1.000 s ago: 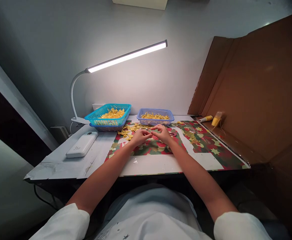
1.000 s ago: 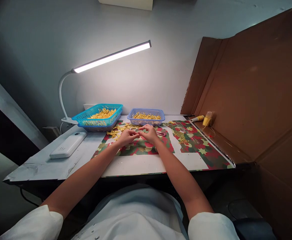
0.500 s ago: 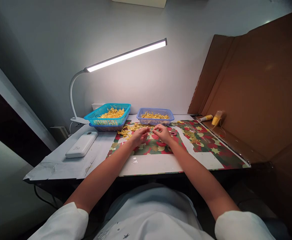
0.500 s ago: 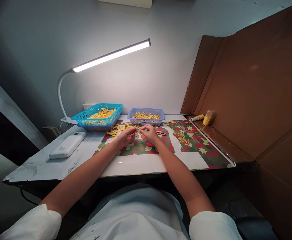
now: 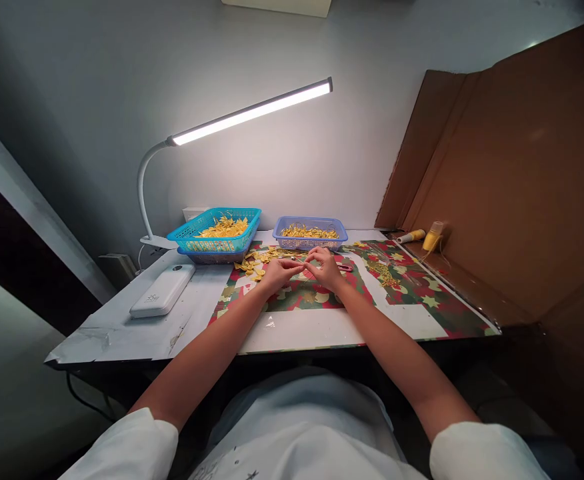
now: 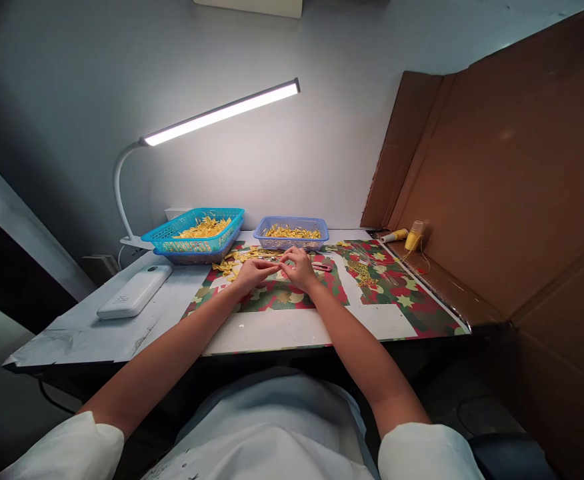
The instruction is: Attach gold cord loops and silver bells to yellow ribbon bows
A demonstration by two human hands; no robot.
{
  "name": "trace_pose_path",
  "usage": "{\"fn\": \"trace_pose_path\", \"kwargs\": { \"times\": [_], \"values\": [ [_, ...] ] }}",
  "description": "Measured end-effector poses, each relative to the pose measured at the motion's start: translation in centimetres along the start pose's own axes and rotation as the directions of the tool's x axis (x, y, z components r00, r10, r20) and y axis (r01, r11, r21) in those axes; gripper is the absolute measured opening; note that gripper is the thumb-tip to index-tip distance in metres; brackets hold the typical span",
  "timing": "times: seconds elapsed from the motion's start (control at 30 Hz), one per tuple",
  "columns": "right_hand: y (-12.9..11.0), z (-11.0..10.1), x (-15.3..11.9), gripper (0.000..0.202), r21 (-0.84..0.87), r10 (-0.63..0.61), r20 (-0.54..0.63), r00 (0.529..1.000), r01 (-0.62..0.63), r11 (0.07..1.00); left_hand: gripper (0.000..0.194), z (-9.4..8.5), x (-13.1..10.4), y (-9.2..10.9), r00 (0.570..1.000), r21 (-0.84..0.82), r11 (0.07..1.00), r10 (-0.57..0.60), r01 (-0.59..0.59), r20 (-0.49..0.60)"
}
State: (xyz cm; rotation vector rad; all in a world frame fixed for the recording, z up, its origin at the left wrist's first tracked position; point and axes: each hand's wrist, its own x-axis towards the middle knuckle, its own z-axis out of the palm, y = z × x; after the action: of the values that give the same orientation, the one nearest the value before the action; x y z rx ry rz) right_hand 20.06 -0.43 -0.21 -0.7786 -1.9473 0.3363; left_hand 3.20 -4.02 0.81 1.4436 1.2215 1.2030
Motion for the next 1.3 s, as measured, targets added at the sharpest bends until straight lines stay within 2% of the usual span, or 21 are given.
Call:
{"fn": "trace_pose_path", "kwargs": {
  "times": [0.17,0.33,0.43,0.53,0.67,0.93,1.2,1.3],
  "values": [
    [0.25,0.14,0.02,0.012,0.026,0.026,0.058,0.998,-0.028,0.999,0.036,-0.06,0.09,-0.09,0.993,0.192,0.975,0.114,-0.113,0.007],
    [0.13,0.02,0.12,0.012,0.107,0.069,0.06,0.996,-0.075,0.991,0.036,0.07,0.06,-0.09,0.976,0.216,0.952,0.217,-0.217,0.023],
    [0.1,-0.27,0.22,0.011,0.195,0.117,0.08,0.99,-0.131,0.972,0.038,0.15,-0.05,0.03,0.982,0.11,0.976,0.19,-0.189,0.002],
    [0.19,-0.49,0.22,0.021,0.241,0.172,0.171,0.97,-0.21,0.947,0.039,0.14,-0.11,0.08,0.992,-0.015,0.992,0.123,-0.124,-0.017],
    [0.33,-0.42,0.08,0.024,0.278,0.2,0.262,0.944,-0.272,0.921,0.037,0.05,-0.08,0.07,0.992,-0.062,0.991,0.123,-0.122,0.013],
    [0.27,-0.1,0.01,0.028,0.284,0.186,0.234,0.954,-0.25,0.926,0.032,0.26,-0.36,0.13,0.993,-0.1,0.99,0.106,-0.101,0.042],
    [-0.01,-0.19,0.04,0.019,0.228,0.161,0.182,0.97,-0.201,0.953,0.027,0.18,-0.09,0.27,0.99,-0.061,0.99,0.131,-0.128,0.058],
    [-0.27,-0.29,0.02,0.018,0.229,0.143,0.197,0.97,-0.187,0.955,0.028,0.07,0.13,-0.02,0.988,-0.054,0.991,0.129,-0.124,0.082]
  ]
}}
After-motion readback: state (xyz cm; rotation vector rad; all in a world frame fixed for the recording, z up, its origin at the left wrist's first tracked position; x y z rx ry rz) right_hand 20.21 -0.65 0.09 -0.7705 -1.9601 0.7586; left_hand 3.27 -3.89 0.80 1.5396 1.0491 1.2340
